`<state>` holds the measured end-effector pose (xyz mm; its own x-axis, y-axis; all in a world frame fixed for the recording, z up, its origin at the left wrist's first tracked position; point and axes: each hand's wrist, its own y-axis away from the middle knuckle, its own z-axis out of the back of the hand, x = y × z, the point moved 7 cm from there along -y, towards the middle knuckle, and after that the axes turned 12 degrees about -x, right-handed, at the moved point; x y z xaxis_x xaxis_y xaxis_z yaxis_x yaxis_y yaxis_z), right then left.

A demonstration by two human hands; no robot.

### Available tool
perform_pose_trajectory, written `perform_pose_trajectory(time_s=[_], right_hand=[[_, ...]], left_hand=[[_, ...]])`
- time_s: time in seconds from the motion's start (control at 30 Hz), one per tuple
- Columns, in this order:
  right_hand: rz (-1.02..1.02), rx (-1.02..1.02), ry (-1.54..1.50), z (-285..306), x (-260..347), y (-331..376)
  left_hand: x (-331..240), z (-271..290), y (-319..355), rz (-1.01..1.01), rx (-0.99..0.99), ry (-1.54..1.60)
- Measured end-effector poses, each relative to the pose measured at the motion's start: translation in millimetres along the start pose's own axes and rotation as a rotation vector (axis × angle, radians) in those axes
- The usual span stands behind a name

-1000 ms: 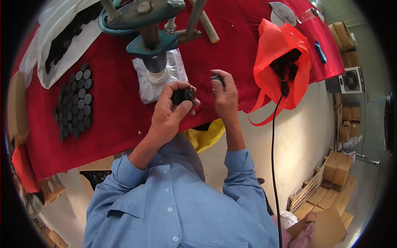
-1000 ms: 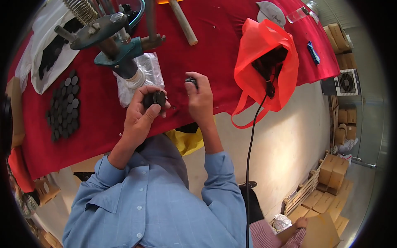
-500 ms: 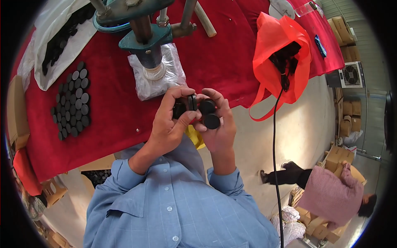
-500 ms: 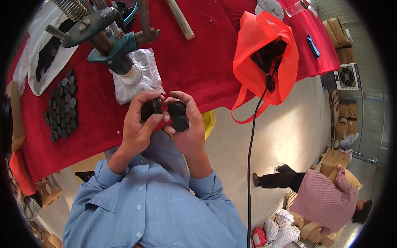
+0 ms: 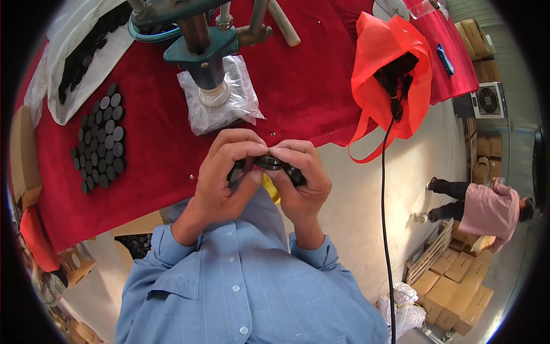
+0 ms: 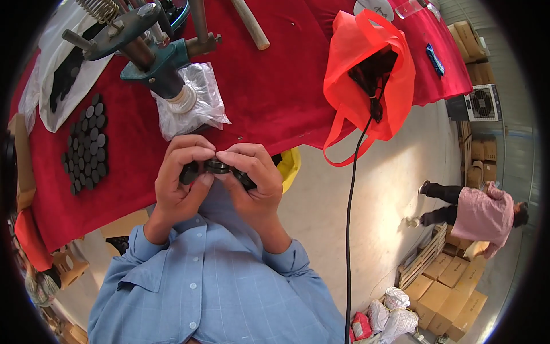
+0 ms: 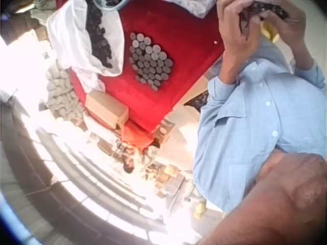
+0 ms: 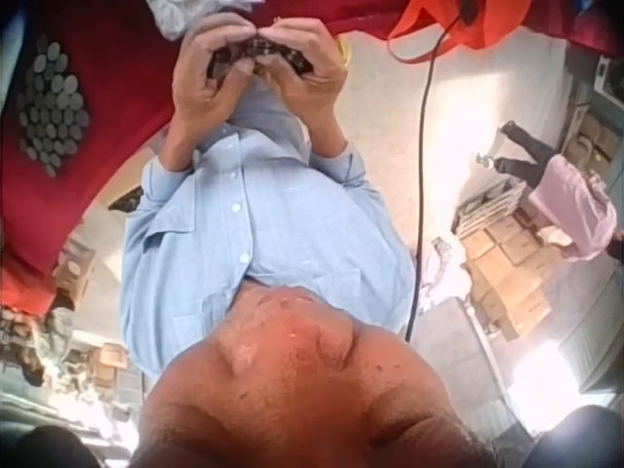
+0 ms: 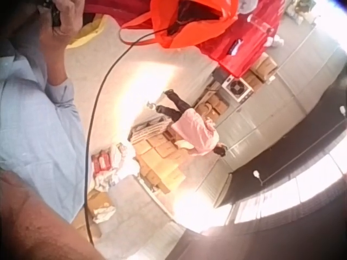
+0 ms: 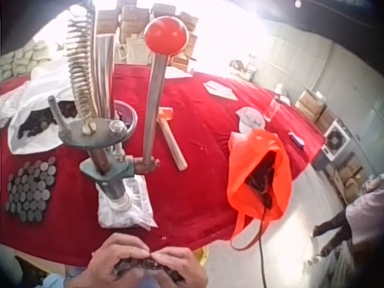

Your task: The person operates a manual press machine to process small circular plastic parts on a workbench. The parts are taken from cardboard boxes and plastic bags.

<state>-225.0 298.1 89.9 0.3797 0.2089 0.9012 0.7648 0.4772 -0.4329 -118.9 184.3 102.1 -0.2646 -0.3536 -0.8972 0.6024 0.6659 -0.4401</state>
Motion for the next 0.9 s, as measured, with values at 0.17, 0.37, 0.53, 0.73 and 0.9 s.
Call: perform_pose_trajectory(time_s=[0.17,0.37,0.53,0.73,0.9], right_hand=[[0.164,0.031,0.068,-2.7,22.8,-3.9],[0.21,0.027,0.04,-2.1,38.1,-0.9],[0.201,0.012,0.081,-7.4,43.2,-1.0],[0.139,-0.012,0.025,-10.8,37.0,-0.4],[0.106,-0.059,0.013,-7.6,29.0,1.0]], left_hand=[[-15.4,5.9,-1.1,-0.174,-0.018,-0.072],[-26.2,9.3,2.9,-0.19,-0.088,-0.073],[-23.0,11.2,2.4,-0.174,-0.141,-0.061],[4.1,7.9,14.3,0.139,-0.145,0.286],[26.8,-6.0,26.6,0.784,-0.189,0.997]])
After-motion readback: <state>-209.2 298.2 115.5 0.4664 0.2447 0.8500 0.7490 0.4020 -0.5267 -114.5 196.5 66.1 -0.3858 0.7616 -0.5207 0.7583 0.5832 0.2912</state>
